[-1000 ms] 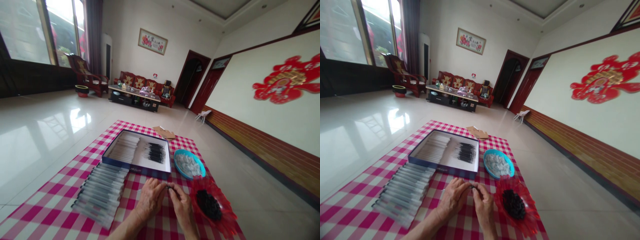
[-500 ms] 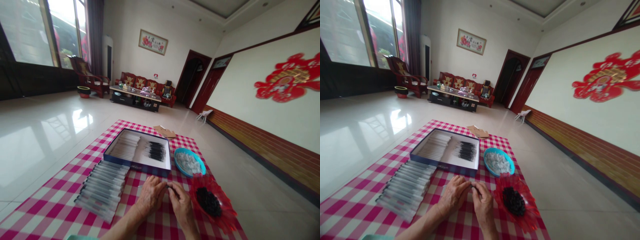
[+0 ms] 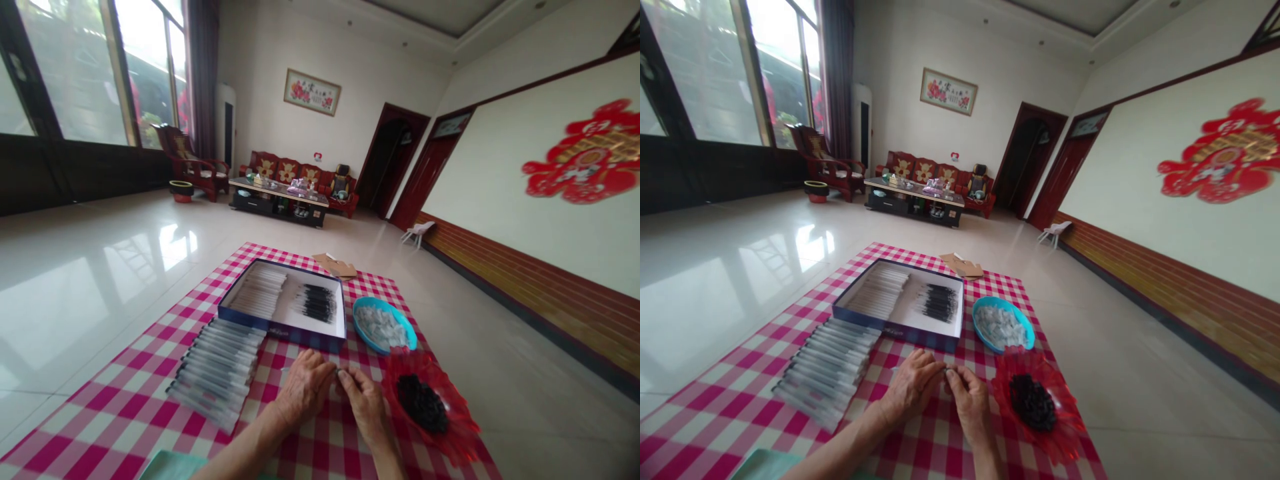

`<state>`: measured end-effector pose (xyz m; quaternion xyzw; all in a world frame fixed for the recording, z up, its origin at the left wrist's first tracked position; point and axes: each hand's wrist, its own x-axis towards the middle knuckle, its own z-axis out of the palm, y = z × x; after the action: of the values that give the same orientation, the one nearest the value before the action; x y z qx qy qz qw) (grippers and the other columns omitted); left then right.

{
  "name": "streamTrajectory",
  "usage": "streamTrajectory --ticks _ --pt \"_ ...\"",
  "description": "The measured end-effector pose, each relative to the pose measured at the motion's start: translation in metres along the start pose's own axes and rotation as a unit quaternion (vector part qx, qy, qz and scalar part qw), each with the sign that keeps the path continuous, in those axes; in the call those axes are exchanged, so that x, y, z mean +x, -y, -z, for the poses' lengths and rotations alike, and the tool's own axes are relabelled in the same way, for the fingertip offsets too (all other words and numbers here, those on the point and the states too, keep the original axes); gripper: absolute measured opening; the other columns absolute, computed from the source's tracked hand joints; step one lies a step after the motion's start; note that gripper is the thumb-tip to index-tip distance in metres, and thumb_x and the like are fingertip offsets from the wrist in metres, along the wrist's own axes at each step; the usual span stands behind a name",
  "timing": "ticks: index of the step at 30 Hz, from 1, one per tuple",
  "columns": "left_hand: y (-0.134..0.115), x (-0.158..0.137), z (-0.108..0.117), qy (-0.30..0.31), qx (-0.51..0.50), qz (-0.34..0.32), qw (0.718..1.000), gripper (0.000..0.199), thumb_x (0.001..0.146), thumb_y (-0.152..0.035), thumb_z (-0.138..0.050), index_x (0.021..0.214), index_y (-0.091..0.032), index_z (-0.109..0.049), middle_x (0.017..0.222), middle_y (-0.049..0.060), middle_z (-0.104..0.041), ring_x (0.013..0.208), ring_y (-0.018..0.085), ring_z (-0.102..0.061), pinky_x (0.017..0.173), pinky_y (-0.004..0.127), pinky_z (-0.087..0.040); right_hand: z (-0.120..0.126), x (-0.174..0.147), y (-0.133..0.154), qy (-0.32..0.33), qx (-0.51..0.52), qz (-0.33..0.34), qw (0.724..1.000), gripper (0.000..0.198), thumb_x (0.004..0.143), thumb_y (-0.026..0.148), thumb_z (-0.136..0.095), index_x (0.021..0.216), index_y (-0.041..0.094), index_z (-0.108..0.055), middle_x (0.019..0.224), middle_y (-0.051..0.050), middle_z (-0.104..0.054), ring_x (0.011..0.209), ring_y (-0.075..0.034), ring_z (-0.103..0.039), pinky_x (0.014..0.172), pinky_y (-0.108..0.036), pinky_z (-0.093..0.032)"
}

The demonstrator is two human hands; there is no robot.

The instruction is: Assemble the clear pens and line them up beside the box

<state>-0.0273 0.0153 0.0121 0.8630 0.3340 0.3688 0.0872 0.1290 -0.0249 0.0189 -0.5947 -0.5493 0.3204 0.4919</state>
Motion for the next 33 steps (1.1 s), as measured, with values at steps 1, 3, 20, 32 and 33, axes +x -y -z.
streamTrajectory --ticks 1,3,20,32,33 --pt "0.0 0.0 -0.001 0.002 0.0 0.0 1.0 0.025 0.094 -0.02 -0.038 0.087 -0.019 -0.062 0.075 0.004 -0.056 0.073 0.019 -0.049 0.07 0.032 -0.037 0.0 0.0 -0.002 -0.003 -0.018 0.018 1.0 0.036 0.08 0.051 -0.057 0.084 0.018 -0.068 0.07 -0.005 -0.07 0.064 -0.021 -0.064 0.058 -0.028 -0.051" --pt "0.001 0.0 -0.002 0.004 0.0 0.003 1.0 0.024 0.094 -0.02 -0.039 0.089 -0.02 -0.062 0.075 0.004 -0.056 0.074 0.019 -0.049 0.07 0.031 -0.037 -0.002 0.001 -0.007 -0.022 -0.064 0.07 0.995 0.033 0.084 0.048 -0.054 0.084 0.018 -0.066 0.071 -0.004 -0.068 0.065 -0.019 -0.063 0.059 -0.026 -0.049" --pt "0.001 0.0 -0.004 0.015 0.014 0.02 1.0 0.024 0.093 -0.021 -0.041 0.089 -0.021 -0.064 0.076 0.004 -0.057 0.074 0.02 -0.049 0.071 0.031 -0.035 -0.012 -0.002 -0.013 -0.073 -0.138 0.178 0.972 0.029 0.095 0.038 -0.034 0.083 0.021 -0.054 0.073 -0.003 -0.062 0.067 -0.018 -0.06 0.063 -0.026 -0.047" --pt "-0.002 -0.001 -0.006 0.036 0.03 -0.001 0.999 0.025 0.093 -0.021 -0.041 0.078 -0.019 -0.061 0.074 0.004 -0.056 0.071 0.019 -0.048 0.069 0.03 -0.035 -0.017 0.002 -0.02 -0.088 -0.132 0.167 0.973 0.038 0.094 0.042 -0.036 0.065 0.023 -0.049 0.062 -0.001 -0.053 0.057 -0.016 -0.052 0.057 -0.027 -0.043" --pt "-0.002 -0.002 -0.007 0.036 0.03 0.0 0.999 0.025 0.093 -0.02 -0.041 0.078 -0.02 -0.061 0.074 0.004 -0.056 0.071 0.019 -0.048 0.069 0.03 -0.035 -0.016 0.002 -0.02 -0.092 -0.13 0.165 0.973 0.038 0.094 0.043 -0.036 0.064 0.024 -0.048 0.06 0.0 -0.051 0.055 -0.016 -0.051 0.055 -0.027 -0.042"
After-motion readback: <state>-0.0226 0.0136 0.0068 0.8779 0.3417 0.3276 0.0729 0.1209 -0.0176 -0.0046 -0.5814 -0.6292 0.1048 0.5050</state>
